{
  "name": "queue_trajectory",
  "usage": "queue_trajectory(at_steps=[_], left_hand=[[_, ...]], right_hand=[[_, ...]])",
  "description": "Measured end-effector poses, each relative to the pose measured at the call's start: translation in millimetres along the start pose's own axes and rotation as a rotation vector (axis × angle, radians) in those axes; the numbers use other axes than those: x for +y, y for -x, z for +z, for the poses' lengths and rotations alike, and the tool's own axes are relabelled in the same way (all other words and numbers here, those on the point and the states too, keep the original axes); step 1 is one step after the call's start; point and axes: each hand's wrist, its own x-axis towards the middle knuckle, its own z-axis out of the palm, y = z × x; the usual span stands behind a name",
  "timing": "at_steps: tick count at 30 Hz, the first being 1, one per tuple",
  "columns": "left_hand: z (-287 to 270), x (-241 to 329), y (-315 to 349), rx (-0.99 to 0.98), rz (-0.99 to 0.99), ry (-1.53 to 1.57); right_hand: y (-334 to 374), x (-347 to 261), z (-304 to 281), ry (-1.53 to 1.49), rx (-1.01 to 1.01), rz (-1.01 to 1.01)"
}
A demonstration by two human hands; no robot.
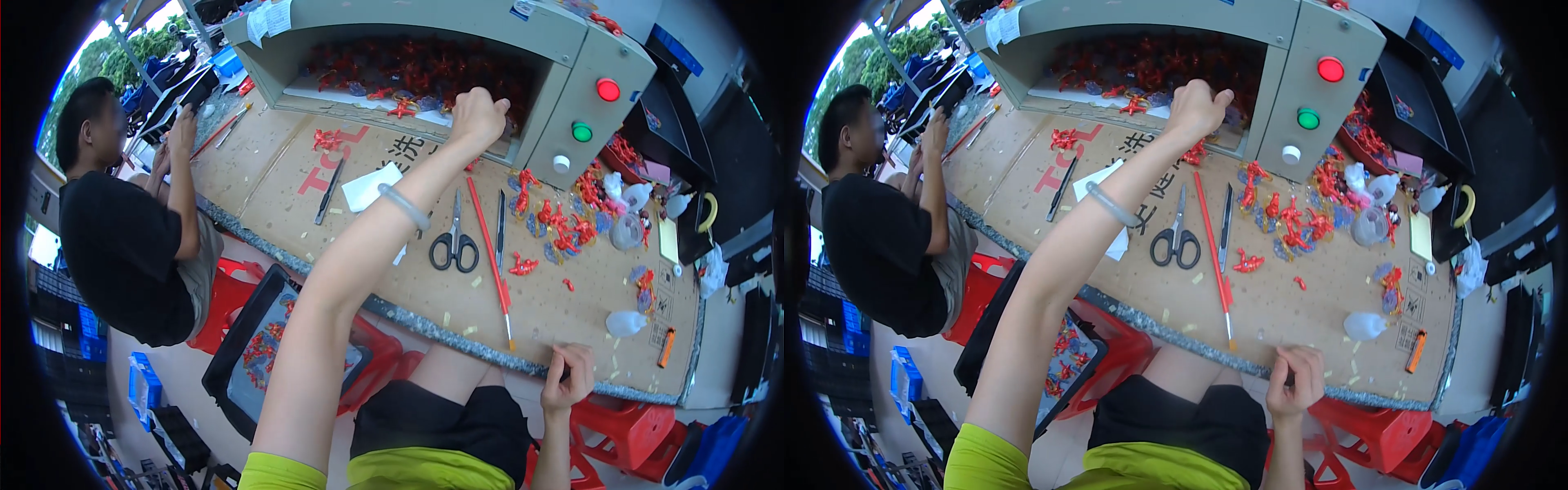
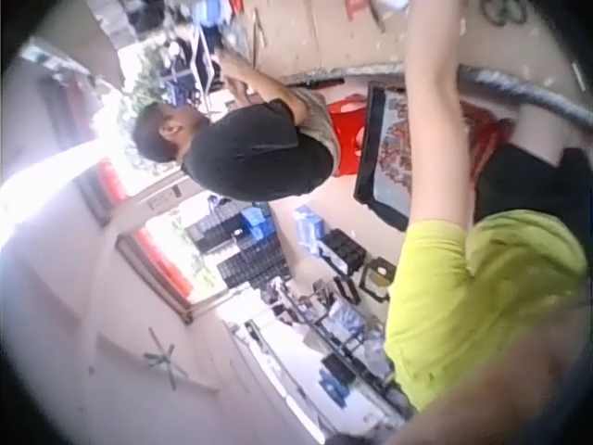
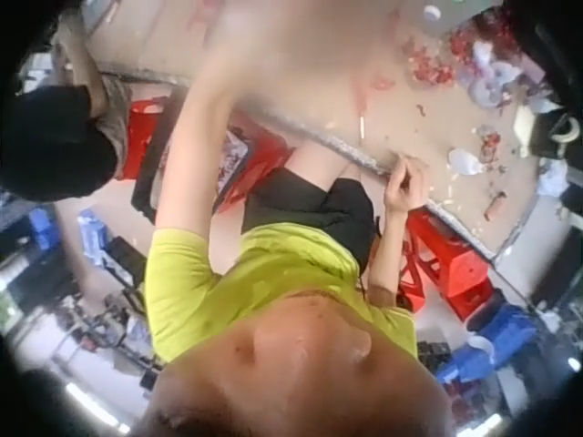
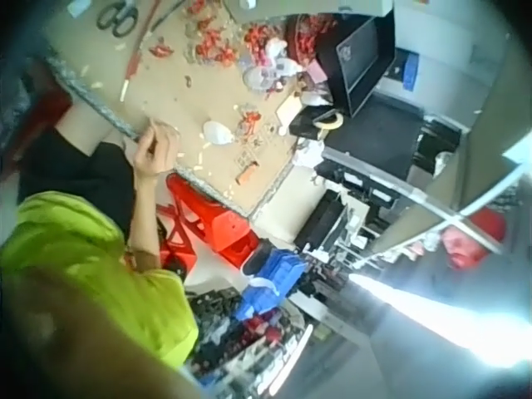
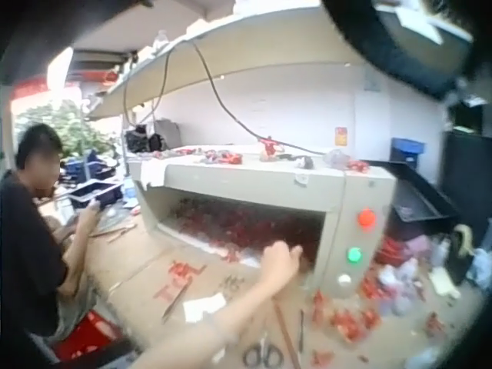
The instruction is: The person assembles small red plastic figures by gluing plastic components together with adhesive from a bottle, applying the adhesive with a paint brush.
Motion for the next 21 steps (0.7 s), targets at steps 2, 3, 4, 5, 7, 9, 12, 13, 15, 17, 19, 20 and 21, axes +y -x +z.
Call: queue_trajectory(at_steps=[2,3,4,5,7,9,12,13,15,17,19,20,21], left_hand=[[11.4,1.1,-20.1,0.104,0.083,-0.160],[10.0,0.6,-32.4,0.074,0.045,-0.243],[13.0,-19.2,-50.0,0.192,0.191,-0.149],[15.4,-32.5,-75.6,0.126,0.240,-0.263],[26.6,-39.6,-102.7,0.051,0.296,-0.360],[40.3,-49.9,-119.4,0.209,0.442,-0.580],[56.6,-63.8,-142.4,0.131,0.755,-0.608],[64.5,-65.2,-147.2,0.124,0.755,-0.603],[78.1,-66.1,-154.6,0.011,0.680,-0.824],[82.0,-63.4,-167.7,0.007,0.728,-0.883],[84.6,-70.6,-180.1,0.010,0.778,-0.951],[82.8,-77.1,-182.0,0.118,0.890,-0.936],[81.8,-78.4,-180.6,0.228,1.003,-0.911]], right_hand=[[0.9,0.8,1.2,0.009,0.028,0.038],[0.5,-0.8,1.3,0.029,0.012,0.043],[0.1,-2.9,2.9,0.025,0.011,0.040],[0.2,-4.6,4.4,0.074,0.014,0.015],[1.8,-3.2,4.7,0.178,0.001,0.030],[3.2,-1.4,6.4,0.188,0.007,0.036],[4.6,-0.3,5.6,0.211,-0.015,0.056],[5.0,0.7,5.5,0.210,-0.021,0.050],[4.5,1.7,5.3,0.211,-0.030,0.052],[4.2,1.6,4.6,0.234,-0.064,0.058],[3.8,1.8,5.4,0.219,-0.064,0.045],[3.8,1.4,5.4,0.205,-0.062,0.026],[5.2,2.9,5.2,0.204,-0.059,0.030]])
